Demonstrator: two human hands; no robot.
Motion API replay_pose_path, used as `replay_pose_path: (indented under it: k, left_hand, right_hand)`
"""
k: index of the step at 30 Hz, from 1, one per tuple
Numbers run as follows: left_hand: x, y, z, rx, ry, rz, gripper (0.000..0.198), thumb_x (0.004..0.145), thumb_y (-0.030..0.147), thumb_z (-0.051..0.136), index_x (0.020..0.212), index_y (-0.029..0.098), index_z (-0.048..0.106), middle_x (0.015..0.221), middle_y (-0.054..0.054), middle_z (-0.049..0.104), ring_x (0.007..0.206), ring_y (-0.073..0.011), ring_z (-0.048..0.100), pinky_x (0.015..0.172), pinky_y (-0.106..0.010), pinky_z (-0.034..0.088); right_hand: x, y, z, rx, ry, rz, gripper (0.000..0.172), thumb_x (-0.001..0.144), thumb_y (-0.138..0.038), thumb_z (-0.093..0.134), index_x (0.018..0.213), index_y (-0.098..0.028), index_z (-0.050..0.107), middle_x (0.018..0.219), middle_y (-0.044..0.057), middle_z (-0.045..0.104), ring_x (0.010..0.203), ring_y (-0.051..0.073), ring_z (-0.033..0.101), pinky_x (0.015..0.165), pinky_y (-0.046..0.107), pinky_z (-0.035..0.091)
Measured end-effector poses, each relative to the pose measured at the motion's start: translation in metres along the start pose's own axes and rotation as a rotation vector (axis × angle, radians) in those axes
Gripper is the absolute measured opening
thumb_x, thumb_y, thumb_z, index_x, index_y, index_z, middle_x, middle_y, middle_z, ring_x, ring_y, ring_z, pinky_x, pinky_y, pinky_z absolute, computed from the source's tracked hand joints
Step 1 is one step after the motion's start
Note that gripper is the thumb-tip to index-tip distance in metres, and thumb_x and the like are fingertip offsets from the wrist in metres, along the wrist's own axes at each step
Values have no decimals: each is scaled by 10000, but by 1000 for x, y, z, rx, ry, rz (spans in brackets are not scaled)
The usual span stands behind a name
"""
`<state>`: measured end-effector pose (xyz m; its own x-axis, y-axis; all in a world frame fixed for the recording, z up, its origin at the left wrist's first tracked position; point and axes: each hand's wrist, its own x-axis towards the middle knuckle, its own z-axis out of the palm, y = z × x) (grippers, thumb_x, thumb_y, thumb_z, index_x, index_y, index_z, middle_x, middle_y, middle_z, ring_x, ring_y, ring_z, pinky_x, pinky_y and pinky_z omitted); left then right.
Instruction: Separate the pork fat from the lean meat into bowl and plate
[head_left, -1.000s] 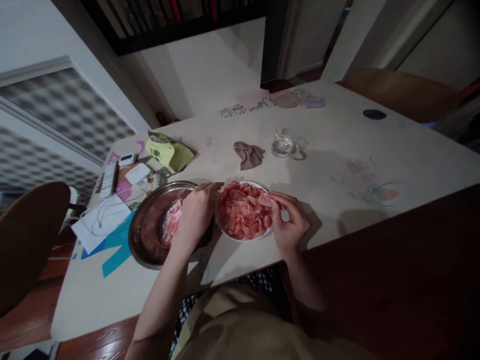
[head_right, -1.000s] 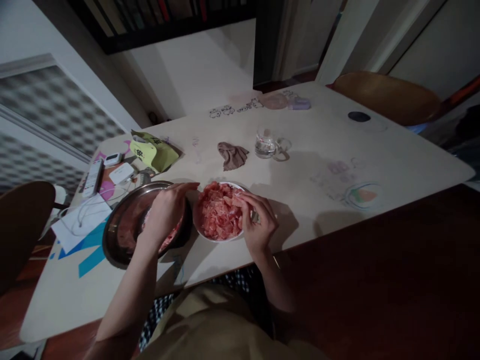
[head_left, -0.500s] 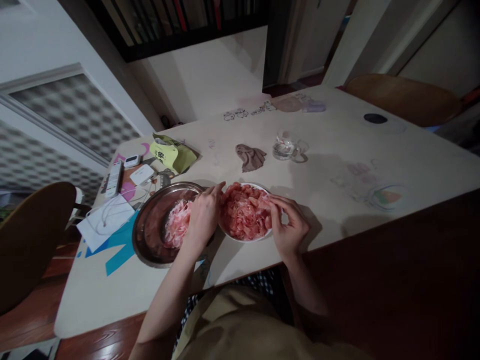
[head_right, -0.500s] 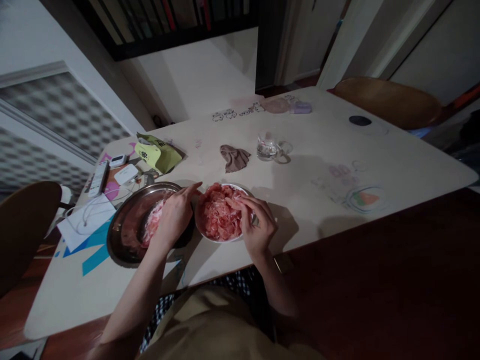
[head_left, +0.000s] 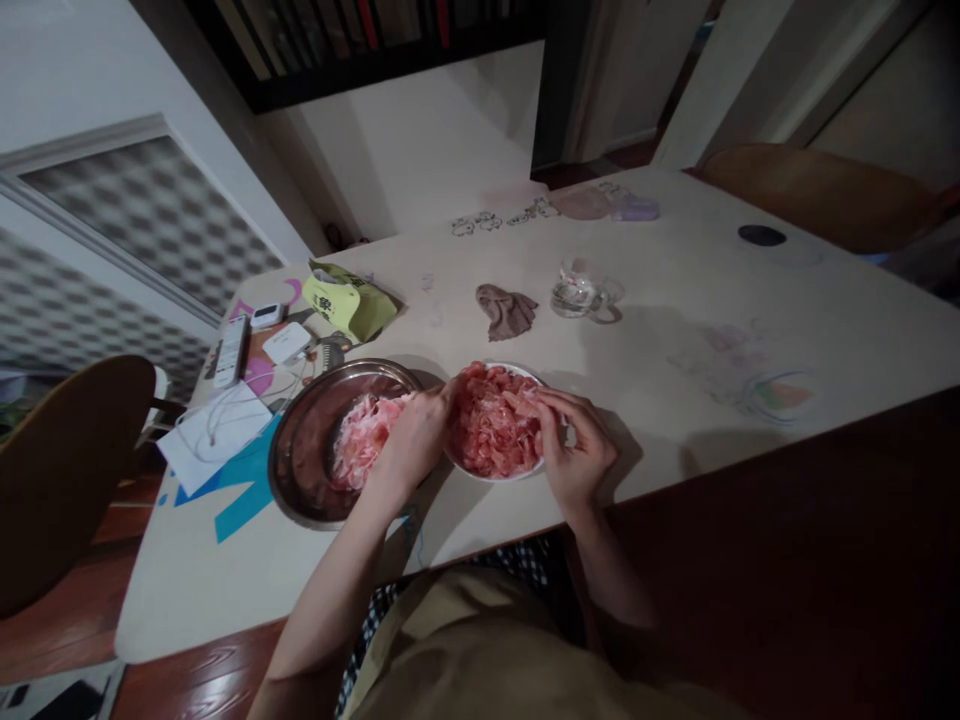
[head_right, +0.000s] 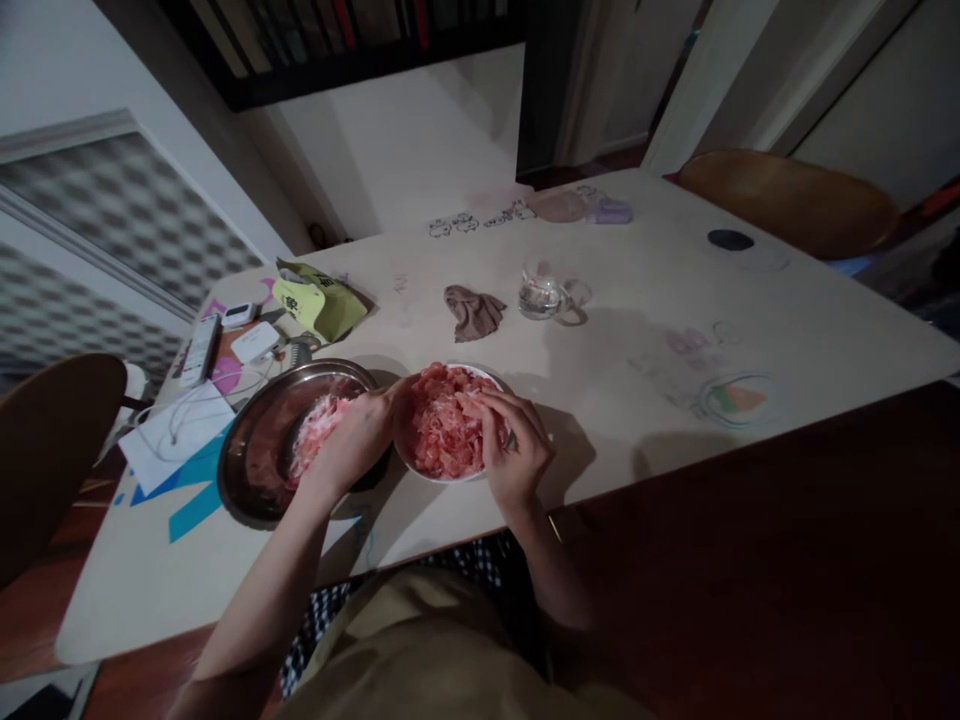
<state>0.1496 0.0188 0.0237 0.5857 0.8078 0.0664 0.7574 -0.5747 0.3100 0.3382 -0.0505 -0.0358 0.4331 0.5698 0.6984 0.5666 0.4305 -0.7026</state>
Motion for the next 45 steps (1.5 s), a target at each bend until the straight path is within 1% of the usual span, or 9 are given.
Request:
replay_pose_path:
  k: [3,6,13,18,22,27,32,38,45]
  left_hand:
    - [0,-2,0,-13,-3,36,576,905,-37,381,1429,164,509,1127,-124,732,1028,-192,727,937,-306,566]
    - [-2,2,-1,-12,93,-25,564,924,-7,403,1448,178,497,1206,-130,715,1046,-208,724,922,-324,576]
    - [9,21,6,-231,268,19,464,918,16,458,1298,201,650,1148,-90,699,961,-198,714,858,-292,579]
    - [16,25,18,-365,262,134,523,849,-29,475,1286,191,660,1291,-110,634,1155,-209,669,1014,-334,556]
    - [7,26,23,-507,320,228,587,858,-25,438,1389,179,578,1387,-122,637,1346,-220,577,1180,-412,451]
    - [-2,29,31,-676,339,280,553,900,124,612,1443,178,524,1433,-136,633,1318,-231,623,1141,-418,494]
    - [-2,30,36,-781,472,168,260,938,260,693,1189,194,699,1180,-90,767,1119,-209,725,1037,-380,566]
    - [-11,27,25,-711,607,218,163,978,191,618,1097,190,729,1081,-75,781,1051,-180,733,979,-339,586]
    - [-37,4,-14,-721,687,124,162,946,213,676,1093,202,744,1183,-98,763,1109,-197,724,982,-330,589]
  right_hand:
    - [-1,0,0,-6,-4,0,156,962,-166,619,1036,-240,734,985,40,785,955,174,746,889,351,620]
    - [-1,1,-1,-30,-6,9,141,967,-187,616,1026,-235,735,979,46,785,946,175,747,877,347,622]
    - [0,0,-2,-11,-6,0,133,959,-183,625,1001,-228,742,968,55,786,927,182,749,865,358,625]
    - [2,-5,0,-8,-24,-21,151,969,-188,612,1024,-238,744,974,47,789,939,181,752,866,365,634]
    - [0,-6,4,-25,-32,-81,172,965,-168,616,1052,-246,742,997,47,795,958,182,759,881,373,639]
    - [0,-8,10,-27,-30,-222,257,941,-86,624,1103,-252,736,1033,48,796,995,183,759,898,375,636]
    - [2,-10,11,-152,13,-281,245,900,-112,702,1061,-291,748,1076,33,787,1046,207,735,894,407,620]
    - [3,-19,17,-168,25,-338,289,895,-88,695,1083,-303,740,982,-2,811,913,181,747,846,373,596]
    - [20,-52,47,-111,-34,-475,310,914,-117,685,1128,-340,714,972,-35,819,883,168,773,849,354,598]
